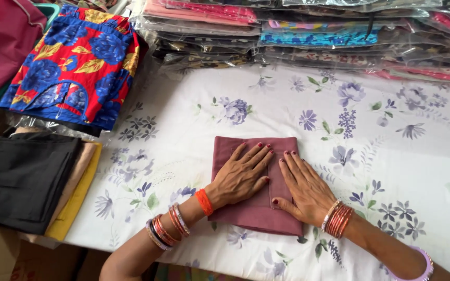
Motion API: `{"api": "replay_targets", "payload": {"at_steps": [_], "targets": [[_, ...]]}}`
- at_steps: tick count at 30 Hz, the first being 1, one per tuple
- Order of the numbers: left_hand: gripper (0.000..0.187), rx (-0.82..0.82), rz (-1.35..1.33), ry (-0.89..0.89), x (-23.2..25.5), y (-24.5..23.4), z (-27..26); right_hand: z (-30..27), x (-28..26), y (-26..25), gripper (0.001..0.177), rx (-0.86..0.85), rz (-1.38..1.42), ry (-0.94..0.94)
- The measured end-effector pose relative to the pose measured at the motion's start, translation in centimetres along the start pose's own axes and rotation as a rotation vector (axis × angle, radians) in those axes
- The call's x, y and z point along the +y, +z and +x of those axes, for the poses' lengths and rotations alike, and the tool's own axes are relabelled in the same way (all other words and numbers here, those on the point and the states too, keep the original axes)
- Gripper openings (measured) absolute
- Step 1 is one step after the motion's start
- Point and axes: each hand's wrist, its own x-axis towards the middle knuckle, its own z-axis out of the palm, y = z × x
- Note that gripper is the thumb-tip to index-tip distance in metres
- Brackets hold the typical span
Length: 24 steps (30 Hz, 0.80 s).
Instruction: Folding various pairs of pants and placing them into stacks.
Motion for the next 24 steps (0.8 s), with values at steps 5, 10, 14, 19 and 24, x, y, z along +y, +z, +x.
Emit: {"api": "replay_targets", "payload": {"at_steps": [5,10,14,19,24], "targets": [[0.064,-0.003,0.013,-0.001,0.4,-0.6,0.1,-0.4,-0.1,-0.1,0.099,-0.001,-0.013,0.016],[0.062,0.022,0.019,-0.009,0.4,-0.7,0.0,2.4,-0.2,-2.5,0.098,-0.24,-0.126,0.06],[0.069,0.058,-0.072,-0.026,0.7,-1.2,-0.2,4.3,2.2,0.1,0.091,-0.014,-0.074,0.02],[0.076,0.122,-0.122,-0.016,0.3,-0.6,-0.4,4.5,3.9,2.8,0.092,-0.084,0.084,-0.025],[0.071,0.067,-0.04,-0.023,0.5,-0.8,-0.3,2.9,4.0,2.8,0.092,-0.08,0.027,0.034]]}}
